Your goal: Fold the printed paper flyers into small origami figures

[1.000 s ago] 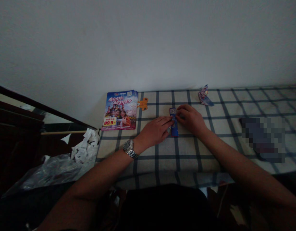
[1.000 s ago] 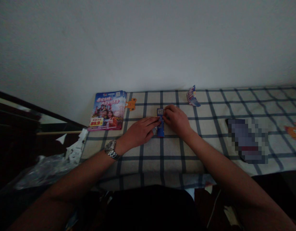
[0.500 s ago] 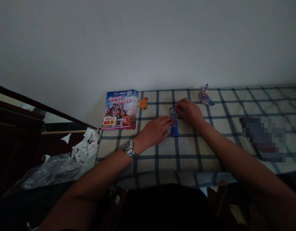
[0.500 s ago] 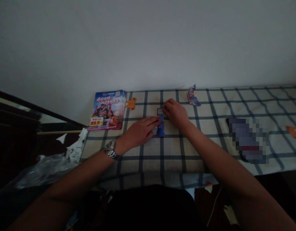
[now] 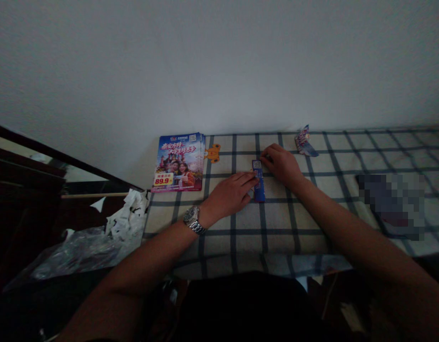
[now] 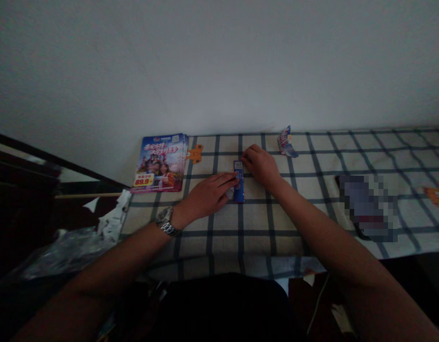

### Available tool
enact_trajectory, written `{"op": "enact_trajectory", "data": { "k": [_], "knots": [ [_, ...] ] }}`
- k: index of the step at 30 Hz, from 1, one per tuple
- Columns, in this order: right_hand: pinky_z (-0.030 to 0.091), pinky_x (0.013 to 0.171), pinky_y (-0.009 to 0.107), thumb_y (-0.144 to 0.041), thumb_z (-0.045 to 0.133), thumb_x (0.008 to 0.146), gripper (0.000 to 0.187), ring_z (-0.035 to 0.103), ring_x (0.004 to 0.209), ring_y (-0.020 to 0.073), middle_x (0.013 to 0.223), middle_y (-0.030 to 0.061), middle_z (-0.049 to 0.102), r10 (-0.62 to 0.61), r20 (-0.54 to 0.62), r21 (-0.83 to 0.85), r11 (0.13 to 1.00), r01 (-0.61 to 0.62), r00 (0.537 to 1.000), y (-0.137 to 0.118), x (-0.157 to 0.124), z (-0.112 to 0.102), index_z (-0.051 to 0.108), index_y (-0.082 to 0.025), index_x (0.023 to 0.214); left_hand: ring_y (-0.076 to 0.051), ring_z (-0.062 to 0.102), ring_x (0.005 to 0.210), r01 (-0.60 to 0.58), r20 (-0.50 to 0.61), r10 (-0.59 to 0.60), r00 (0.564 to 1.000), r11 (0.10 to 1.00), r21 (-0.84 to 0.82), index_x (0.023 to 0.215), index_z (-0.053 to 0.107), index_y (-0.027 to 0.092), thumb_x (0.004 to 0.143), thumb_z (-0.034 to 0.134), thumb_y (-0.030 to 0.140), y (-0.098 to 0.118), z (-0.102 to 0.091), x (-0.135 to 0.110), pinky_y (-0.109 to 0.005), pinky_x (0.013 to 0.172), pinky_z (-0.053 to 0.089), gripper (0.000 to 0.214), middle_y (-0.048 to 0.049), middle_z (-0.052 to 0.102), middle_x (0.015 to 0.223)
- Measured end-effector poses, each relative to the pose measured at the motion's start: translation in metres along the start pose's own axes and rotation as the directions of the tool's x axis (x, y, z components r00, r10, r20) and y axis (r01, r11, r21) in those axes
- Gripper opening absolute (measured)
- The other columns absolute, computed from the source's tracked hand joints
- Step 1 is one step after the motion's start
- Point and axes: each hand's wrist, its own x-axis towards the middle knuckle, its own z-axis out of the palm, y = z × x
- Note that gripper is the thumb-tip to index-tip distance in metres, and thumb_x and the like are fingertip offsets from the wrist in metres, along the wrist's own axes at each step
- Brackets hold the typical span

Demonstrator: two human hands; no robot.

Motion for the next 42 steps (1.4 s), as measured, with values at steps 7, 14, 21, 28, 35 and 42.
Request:
{"op": "enact_trajectory", "data": {
  "k": [7, 14, 21, 28, 35, 42],
  "knots": [
    [0.050, 0.076, 0.036, -0.025, 0.066, 0.096, 0.007, 0.066, 0.084, 0.0236, 0.097, 0.0077, 0.069, -0.021, -0.001, 0.109, 0.994, 0.021, 1.000, 0.004, -0.010, -0.005, 0.070, -0.020, 0.094, -0.026, 0.048, 0.145, -0.001, -0.011, 0.001, 1.000, 1.000, -0.008, 0.148, 0.052, 0.015, 0.098, 0.053, 0.016, 0.000, 0.000, -0.001, -0.045, 0.124, 0.043, 0.050, -0.0106, 0.050, 0.158],
    [0.054, 0.083, 0.038, -0.023, 0.067, 0.095, 0.005, 0.070, 0.093, 0.0249, 0.103, 0.0079, 0.072, -0.036, 0.018, 0.167, 0.985, 0.033, 0.999, -0.006, -0.029, -0.015, 0.071, -0.021, 0.096, -0.026, 0.048, 0.145, -0.016, -0.015, 0.016, 1.000, 1.000, -0.009, 0.149, 0.051, 0.013, 0.098, 0.053, 0.016, -0.001, 0.001, 0.000, -0.045, 0.124, 0.043, 0.051, -0.0127, 0.049, 0.159],
    [0.057, 0.091, 0.041, -0.024, 0.068, 0.096, 0.005, 0.071, 0.104, 0.0269, 0.115, 0.0085, 0.074, -0.071, 0.005, 0.161, 0.985, 0.070, 0.997, -0.011, -0.041, -0.011, 0.073, -0.022, 0.095, -0.027, 0.050, 0.143, -0.020, -0.020, 0.021, 1.000, 1.000, 0.010, 0.148, 0.052, 0.012, 0.098, 0.053, 0.015, -0.001, 0.002, 0.000, -0.045, 0.122, 0.046, 0.050, -0.0128, 0.050, 0.157],
    [0.059, 0.087, 0.041, -0.023, 0.069, 0.095, 0.005, 0.071, 0.101, 0.0262, 0.115, 0.0092, 0.072, -0.061, -0.007, 0.096, 0.994, 0.062, 0.998, -0.016, -0.042, -0.011, 0.074, -0.021, 0.094, -0.026, 0.049, 0.145, -0.021, -0.027, 0.021, 0.999, 1.000, -0.012, 0.149, 0.050, 0.014, 0.098, 0.052, 0.015, -0.002, 0.004, -0.001, -0.047, 0.123, 0.044, 0.052, -0.0125, 0.049, 0.159],
    [0.059, 0.089, 0.043, -0.022, 0.070, 0.094, 0.004, 0.071, 0.102, 0.0274, 0.118, 0.0104, 0.070, -0.068, 0.013, 0.098, 0.993, 0.066, 0.998, -0.014, -0.041, -0.011, 0.074, -0.021, 0.094, -0.026, 0.048, 0.145, -0.004, 0.004, 0.004, 1.000, 1.000, 0.004, 0.151, 0.049, 0.014, 0.098, 0.051, 0.016, -0.001, 0.002, 0.000, -0.045, 0.123, 0.044, 0.053, -0.0122, 0.047, 0.160],
    [0.059, 0.093, 0.044, -0.022, 0.072, 0.093, 0.003, 0.070, 0.108, 0.0283, 0.122, 0.0109, 0.068, -0.070, 0.020, 0.126, 0.990, 0.067, 0.997, -0.009, -0.045, -0.008, 0.074, -0.021, 0.096, -0.028, 0.052, 0.139, 0.008, 0.002, -0.008, 1.000, 1.000, 0.009, 0.149, 0.051, 0.014, 0.099, 0.052, 0.017, -0.001, 0.003, -0.001, -0.045, 0.118, 0.049, 0.050, -0.0124, 0.049, 0.157]
  ]
}}
